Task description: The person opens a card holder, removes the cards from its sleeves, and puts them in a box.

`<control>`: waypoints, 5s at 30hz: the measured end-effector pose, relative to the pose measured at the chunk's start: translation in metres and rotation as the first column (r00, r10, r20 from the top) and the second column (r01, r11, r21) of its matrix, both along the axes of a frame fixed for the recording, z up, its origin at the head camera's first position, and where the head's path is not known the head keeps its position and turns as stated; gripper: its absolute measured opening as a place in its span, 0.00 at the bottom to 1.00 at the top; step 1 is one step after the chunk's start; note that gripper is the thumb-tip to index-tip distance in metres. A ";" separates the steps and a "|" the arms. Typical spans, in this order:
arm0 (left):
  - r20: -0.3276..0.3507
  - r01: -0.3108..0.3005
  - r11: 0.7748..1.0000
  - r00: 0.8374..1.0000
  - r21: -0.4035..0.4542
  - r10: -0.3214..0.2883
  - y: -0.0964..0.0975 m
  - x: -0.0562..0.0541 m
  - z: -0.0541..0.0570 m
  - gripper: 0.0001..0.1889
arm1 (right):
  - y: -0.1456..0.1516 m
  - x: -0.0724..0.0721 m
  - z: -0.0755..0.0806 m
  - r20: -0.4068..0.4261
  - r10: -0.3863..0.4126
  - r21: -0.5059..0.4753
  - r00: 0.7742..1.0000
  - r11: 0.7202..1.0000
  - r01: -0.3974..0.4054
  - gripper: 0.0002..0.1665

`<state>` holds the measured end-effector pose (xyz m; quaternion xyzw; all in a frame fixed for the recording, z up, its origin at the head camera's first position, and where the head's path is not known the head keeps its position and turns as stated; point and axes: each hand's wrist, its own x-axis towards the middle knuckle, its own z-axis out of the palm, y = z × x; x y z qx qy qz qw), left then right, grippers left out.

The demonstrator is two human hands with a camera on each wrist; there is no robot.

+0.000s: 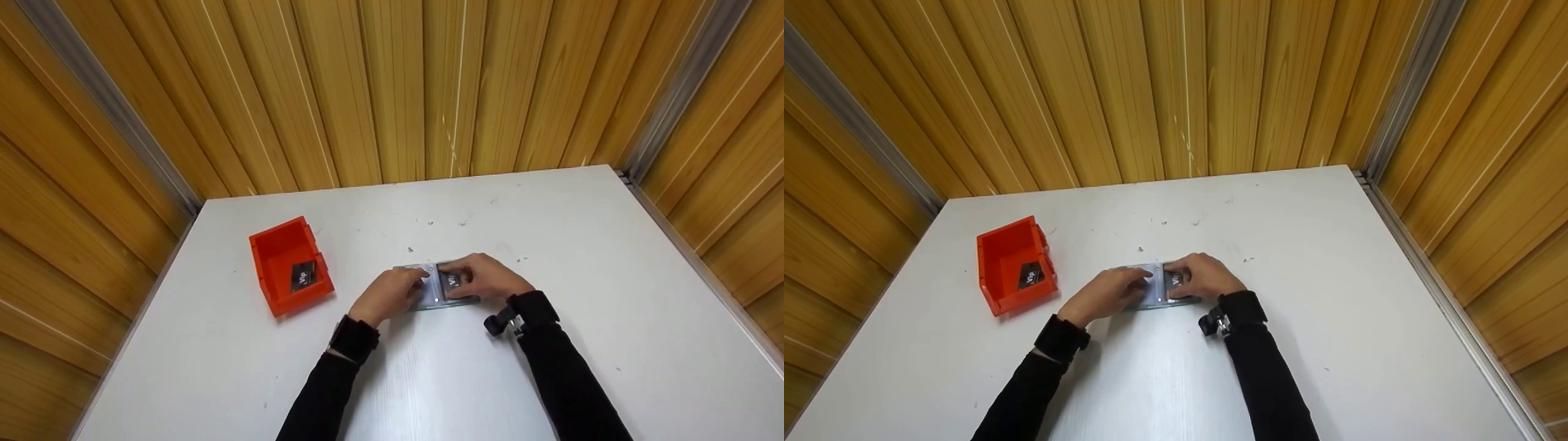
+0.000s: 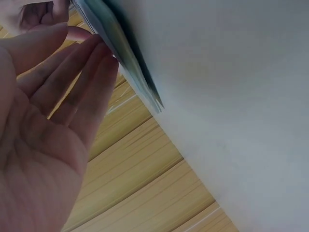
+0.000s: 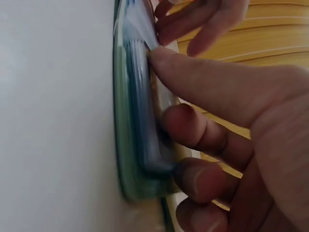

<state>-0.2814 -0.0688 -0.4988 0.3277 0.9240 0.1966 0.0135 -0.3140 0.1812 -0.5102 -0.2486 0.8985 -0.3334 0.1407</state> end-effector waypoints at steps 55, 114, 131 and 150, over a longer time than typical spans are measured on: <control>0.874 -0.737 0.484 0.463 0.472 -0.148 0.037 -0.010 -0.015 0.16 | 0.036 -0.008 -0.010 0.119 -0.049 -0.099 0.992 0.993 0.061 0.53; 0.746 -0.679 0.556 0.650 0.480 0.149 -0.004 -0.015 0.004 0.06 | 0.033 -0.007 -0.010 0.127 -0.103 -0.060 0.987 0.992 0.111 0.52; 0.631 -0.739 0.398 0.673 0.544 0.387 -0.072 -0.027 0.044 0.11 | 0.034 -0.010 -0.009 0.109 -0.075 -0.078 0.991 0.993 0.084 0.50; 0.181 -0.821 0.300 0.431 0.486 0.884 -0.185 -0.022 0.039 0.11 | 0.034 -0.007 -0.009 0.116 -0.099 -0.041 0.988 0.994 0.105 0.50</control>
